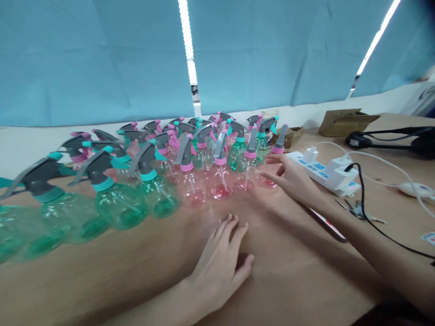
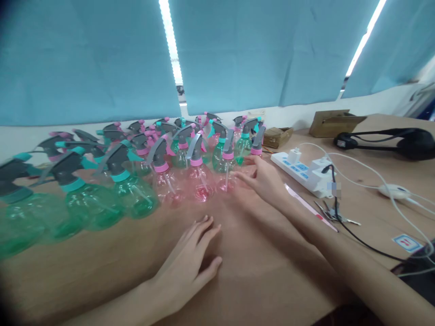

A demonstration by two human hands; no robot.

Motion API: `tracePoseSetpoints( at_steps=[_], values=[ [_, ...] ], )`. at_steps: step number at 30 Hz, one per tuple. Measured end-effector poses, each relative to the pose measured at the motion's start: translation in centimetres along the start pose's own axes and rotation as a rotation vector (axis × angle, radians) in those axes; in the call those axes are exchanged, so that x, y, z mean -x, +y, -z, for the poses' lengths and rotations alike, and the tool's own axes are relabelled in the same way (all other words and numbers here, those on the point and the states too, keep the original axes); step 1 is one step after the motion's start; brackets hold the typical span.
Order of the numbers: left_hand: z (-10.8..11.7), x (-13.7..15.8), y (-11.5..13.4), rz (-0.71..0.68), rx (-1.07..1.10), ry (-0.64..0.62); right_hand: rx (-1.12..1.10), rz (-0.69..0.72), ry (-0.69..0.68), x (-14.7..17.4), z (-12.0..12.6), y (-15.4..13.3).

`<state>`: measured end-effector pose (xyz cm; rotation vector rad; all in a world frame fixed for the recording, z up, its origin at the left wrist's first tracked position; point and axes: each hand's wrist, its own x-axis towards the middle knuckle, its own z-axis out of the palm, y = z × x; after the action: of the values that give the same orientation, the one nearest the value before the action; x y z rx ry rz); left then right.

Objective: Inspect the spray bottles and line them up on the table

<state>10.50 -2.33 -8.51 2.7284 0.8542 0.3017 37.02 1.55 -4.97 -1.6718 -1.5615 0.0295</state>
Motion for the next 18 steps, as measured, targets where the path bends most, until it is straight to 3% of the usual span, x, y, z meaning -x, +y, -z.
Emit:
tracePoseSetpoints(
  at_steps=[5, 9, 15, 18],
  values=[
    [0.1, 0.0, 0.2, 0.001, -0.013, -0.01, -0.083, -0.056, -0.023, 1.9, 2.1, 0.3],
    [0.1, 0.2, 0.4, -0.002, -0.039, -0.018, -0.129, -0.06, -0.097, 3.9, 2.0, -0.7],
    [0.4, 1.8, -0.3, -0.03, -0.06, -0.001, -0.19, 0.036, -0.338, 7.2, 0.0, -5.6],
    [1.2, 3.8, -1.3, -0.027, -0.071, -0.003, -0.256, 0.121, -0.548, 8.3, -1.2, -8.9]
  ],
)
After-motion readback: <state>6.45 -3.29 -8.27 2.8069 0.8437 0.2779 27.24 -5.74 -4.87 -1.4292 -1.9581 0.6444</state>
